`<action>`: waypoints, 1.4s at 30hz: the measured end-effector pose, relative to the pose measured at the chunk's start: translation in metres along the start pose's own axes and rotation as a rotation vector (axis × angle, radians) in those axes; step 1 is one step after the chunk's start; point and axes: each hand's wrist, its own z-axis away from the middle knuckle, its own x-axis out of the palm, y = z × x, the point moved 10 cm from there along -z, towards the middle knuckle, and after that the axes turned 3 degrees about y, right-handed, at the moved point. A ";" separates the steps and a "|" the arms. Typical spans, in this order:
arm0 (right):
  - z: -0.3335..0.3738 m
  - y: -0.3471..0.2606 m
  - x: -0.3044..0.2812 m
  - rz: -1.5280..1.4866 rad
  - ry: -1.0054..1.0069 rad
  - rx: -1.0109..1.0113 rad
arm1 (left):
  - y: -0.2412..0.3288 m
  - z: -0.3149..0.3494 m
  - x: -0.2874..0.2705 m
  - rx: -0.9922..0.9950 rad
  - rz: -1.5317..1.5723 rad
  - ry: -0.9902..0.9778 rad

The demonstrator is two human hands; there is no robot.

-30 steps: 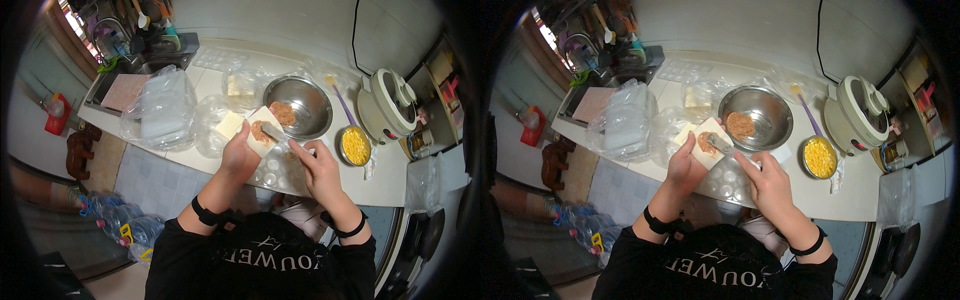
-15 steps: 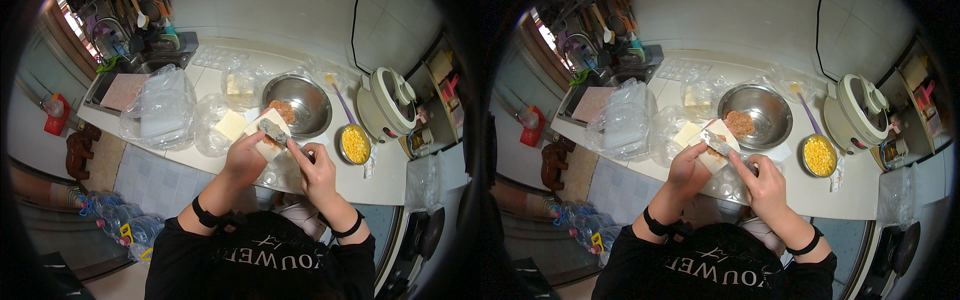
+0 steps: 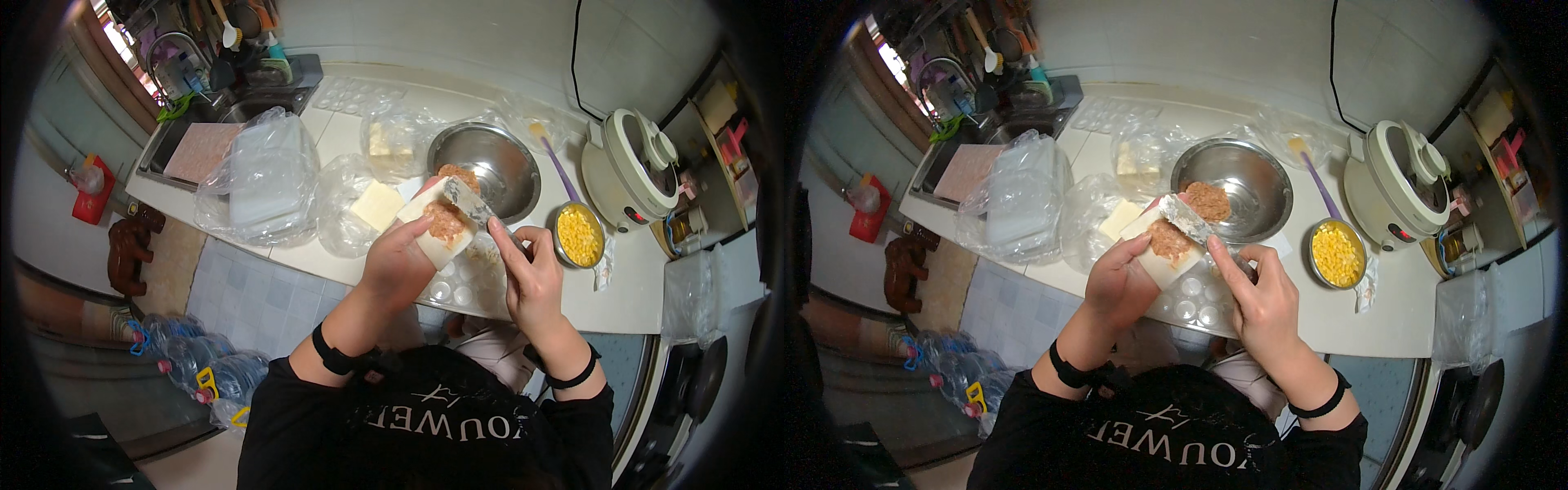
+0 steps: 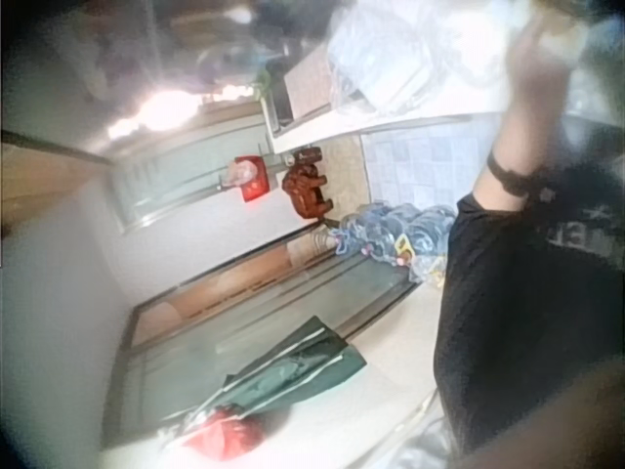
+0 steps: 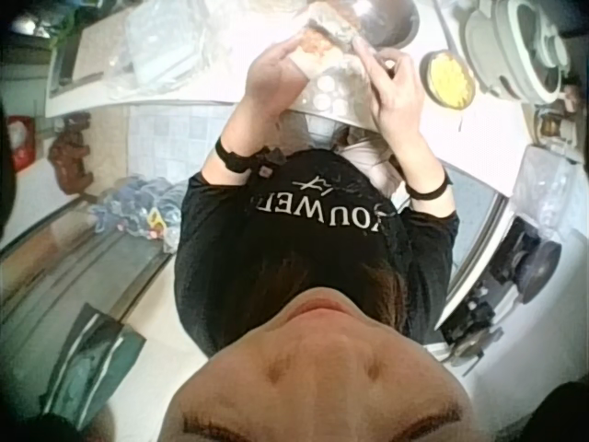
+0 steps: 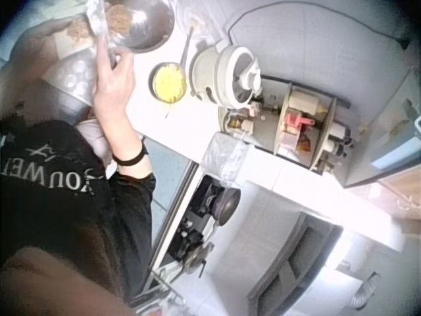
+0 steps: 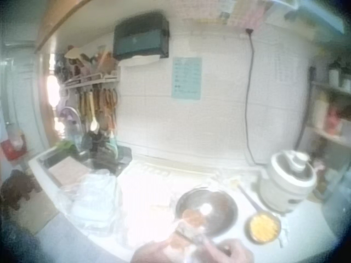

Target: The person places a block of ground meat into a metal bowl, then repeatedly scoops meat and corn onto square wrappers, rolls them into small bundles, and places them into a plastic tray.

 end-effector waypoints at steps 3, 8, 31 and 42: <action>0.001 0.004 0.004 -0.060 -0.059 0.068 | 0.001 -0.002 -0.006 0.009 0.109 0.008; 0.010 0.011 0.010 -0.107 -0.175 0.184 | 0.001 -0.005 -0.026 0.014 0.202 0.115; -0.018 0.137 0.099 0.061 -0.526 0.255 | -0.010 -0.032 -0.116 -0.024 0.218 0.515; -0.018 0.153 0.128 -0.150 -0.553 0.358 | -0.014 -0.046 -0.120 -0.048 0.164 0.474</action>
